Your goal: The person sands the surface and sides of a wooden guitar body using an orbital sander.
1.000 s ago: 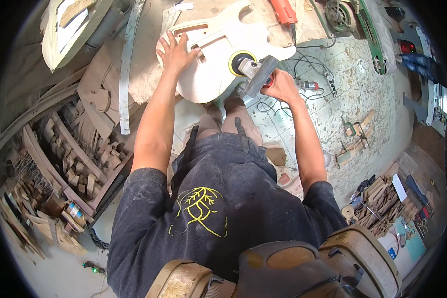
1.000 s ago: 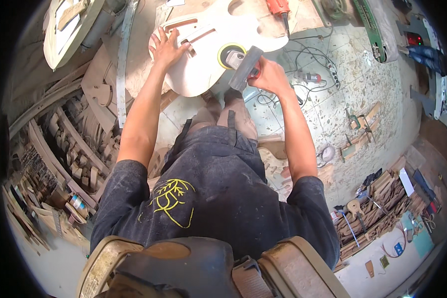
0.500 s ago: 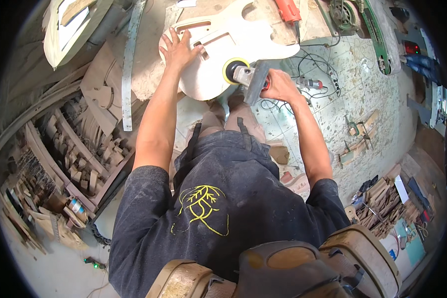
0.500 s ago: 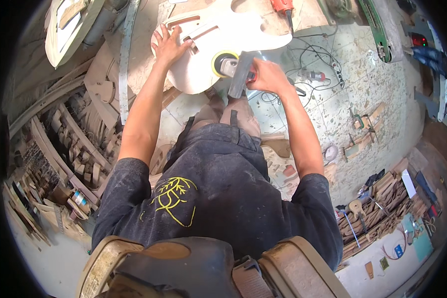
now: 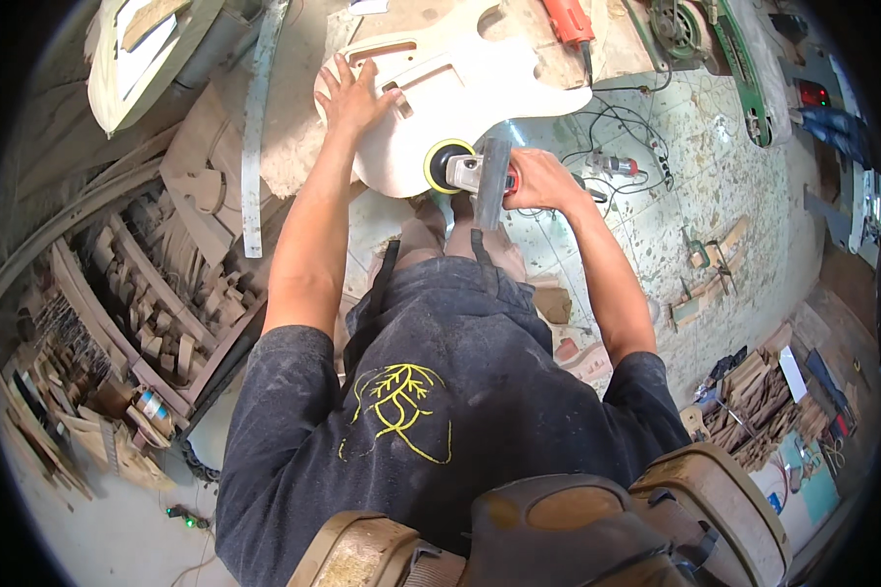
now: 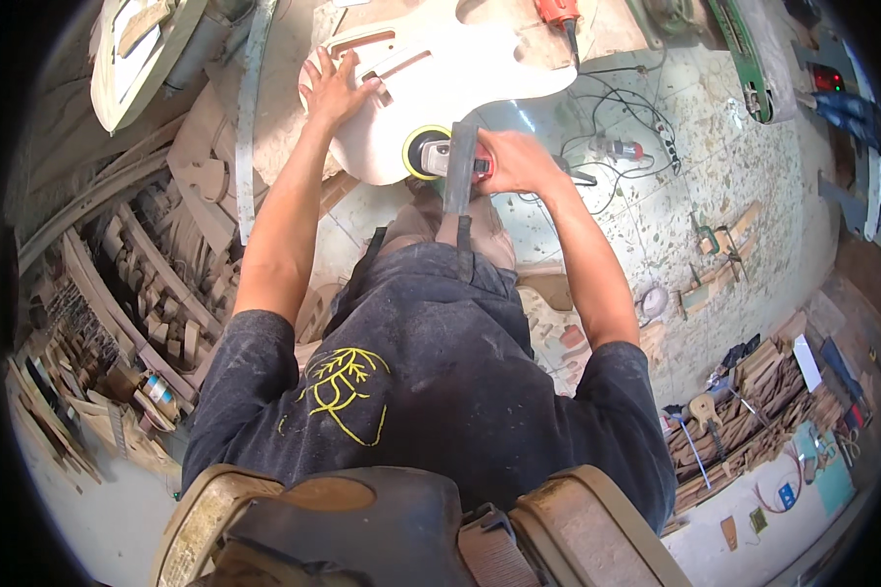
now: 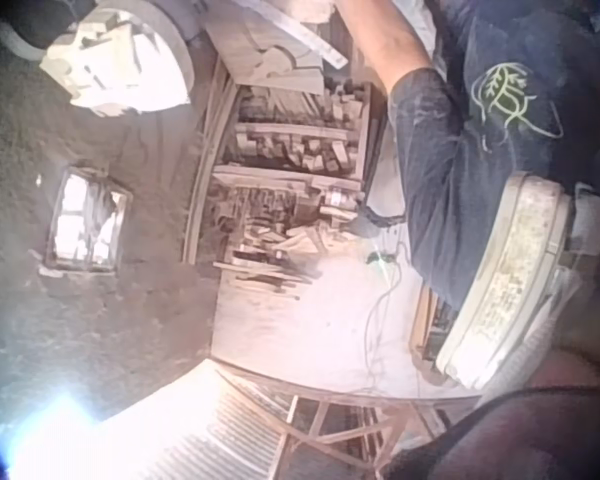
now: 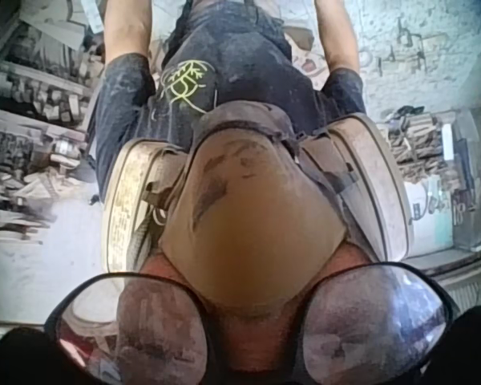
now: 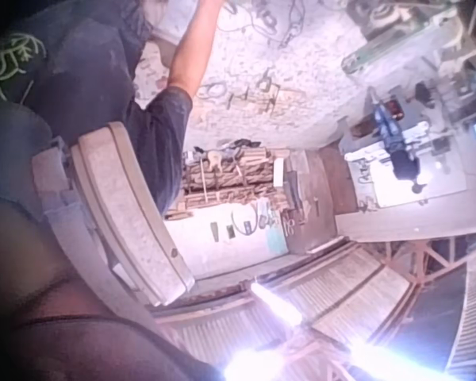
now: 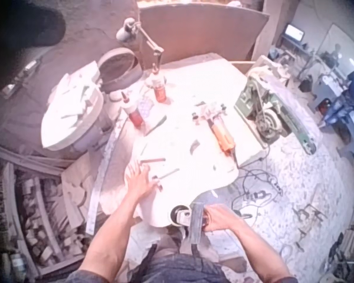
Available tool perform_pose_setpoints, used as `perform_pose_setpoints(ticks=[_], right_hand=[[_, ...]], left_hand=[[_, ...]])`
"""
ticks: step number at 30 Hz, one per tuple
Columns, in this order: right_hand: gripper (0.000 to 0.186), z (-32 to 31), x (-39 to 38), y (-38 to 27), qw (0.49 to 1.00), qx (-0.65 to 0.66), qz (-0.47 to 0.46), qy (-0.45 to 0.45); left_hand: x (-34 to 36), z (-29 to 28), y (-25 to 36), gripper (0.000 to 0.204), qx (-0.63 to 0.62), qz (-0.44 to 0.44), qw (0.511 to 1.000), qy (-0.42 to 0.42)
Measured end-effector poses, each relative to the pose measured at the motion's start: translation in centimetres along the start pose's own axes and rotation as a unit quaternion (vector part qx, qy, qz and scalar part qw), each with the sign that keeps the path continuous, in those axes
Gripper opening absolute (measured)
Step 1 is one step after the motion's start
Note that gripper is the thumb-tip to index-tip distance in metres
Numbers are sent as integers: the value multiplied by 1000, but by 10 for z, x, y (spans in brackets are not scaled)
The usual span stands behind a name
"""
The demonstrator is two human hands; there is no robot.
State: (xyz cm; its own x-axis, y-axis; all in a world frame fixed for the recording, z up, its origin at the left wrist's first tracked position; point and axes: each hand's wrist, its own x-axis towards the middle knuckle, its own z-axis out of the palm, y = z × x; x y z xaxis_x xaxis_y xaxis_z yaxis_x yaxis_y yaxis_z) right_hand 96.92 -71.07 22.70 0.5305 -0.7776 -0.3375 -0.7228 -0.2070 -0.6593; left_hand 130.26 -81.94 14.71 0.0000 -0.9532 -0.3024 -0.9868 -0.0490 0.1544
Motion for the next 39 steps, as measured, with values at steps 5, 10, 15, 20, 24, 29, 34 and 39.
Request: perform_pose_setpoints(ticks=[5,10,15,20,24,29,34,39], right_hand=[[57,-19,0,-4,998,18,59,18],[57,-4,-4,1,999,-10,31,3],[60,13,-24,-18,997,54,48,-9],[59,7,-27,-25,991,78,105,-2],[58,-6,-23,-29,980,106,155,63],[59,-1,-26,-12,962,115,203,139],[59,5,-33,-15,907,136,272,292],[55,6,-51,-5,863,105,352,346]], left_hand=[[-1,0,-3,95,-4,4,1000,6],[0,-2,1,94,-7,8,1000,-5],[-1,-4,1,91,-16,-4,1000,-10],[-1,-3,0,89,-22,6,1000,5],[-2,-4,-1,87,-26,4,1000,0],[-5,-9,4,82,-28,10,1000,-4],[-6,-10,2,79,-35,16,999,5],[-6,-12,5,80,-37,11,999,-6]])
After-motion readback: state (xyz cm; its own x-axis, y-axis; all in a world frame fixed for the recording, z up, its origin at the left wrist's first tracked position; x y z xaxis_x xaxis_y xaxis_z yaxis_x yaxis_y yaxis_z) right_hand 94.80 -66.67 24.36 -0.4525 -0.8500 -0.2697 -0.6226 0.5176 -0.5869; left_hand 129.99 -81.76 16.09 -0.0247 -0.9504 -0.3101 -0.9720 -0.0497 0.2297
